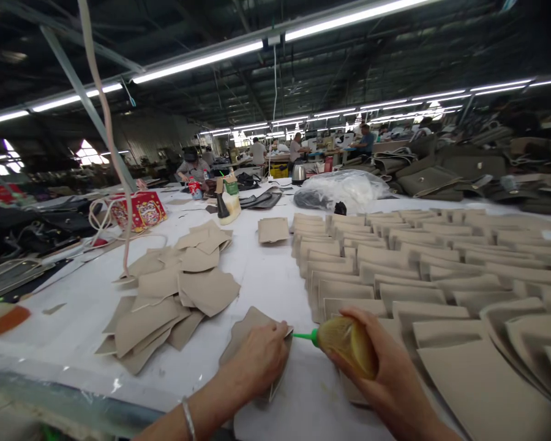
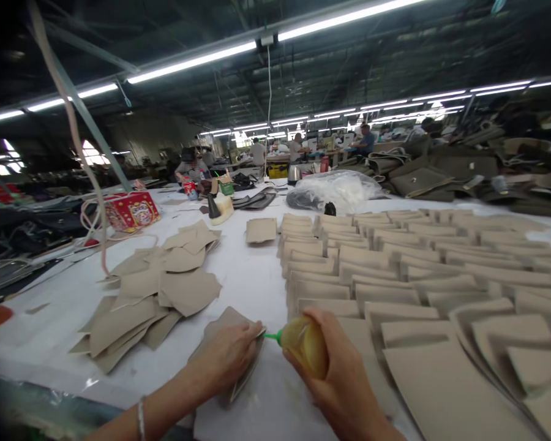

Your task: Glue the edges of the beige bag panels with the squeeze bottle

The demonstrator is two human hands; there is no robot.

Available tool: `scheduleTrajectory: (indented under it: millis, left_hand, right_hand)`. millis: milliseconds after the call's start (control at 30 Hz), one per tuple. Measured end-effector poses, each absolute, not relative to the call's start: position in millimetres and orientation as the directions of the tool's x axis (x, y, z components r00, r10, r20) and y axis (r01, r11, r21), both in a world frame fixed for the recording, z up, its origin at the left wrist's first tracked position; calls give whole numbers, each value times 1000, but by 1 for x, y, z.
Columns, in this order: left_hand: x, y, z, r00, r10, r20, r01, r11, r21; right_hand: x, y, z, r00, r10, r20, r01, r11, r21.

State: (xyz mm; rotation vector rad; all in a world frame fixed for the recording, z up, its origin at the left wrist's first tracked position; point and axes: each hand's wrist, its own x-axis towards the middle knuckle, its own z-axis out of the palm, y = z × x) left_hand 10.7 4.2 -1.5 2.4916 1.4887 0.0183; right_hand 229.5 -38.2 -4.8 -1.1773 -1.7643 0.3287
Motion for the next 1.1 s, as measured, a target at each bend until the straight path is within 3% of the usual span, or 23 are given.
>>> scheduleTrajectory:
  millis: [333,467,1100]
  left_hand:
    - [-1,3,-5,483,871,-93,854,-445,270]
    - [-6,3,-10,513,857,-49,813,-466,349]
    - [-5,1,-8,453,887,-87,844,-396,361]
  right_hand:
    - [220,-31,-4,-225,773,593,581,595,-555]
    - [222,-30,2,-208,834,511,600,522,-606]
    - [227,-28,-9,-19,901,433,609,354,-710]
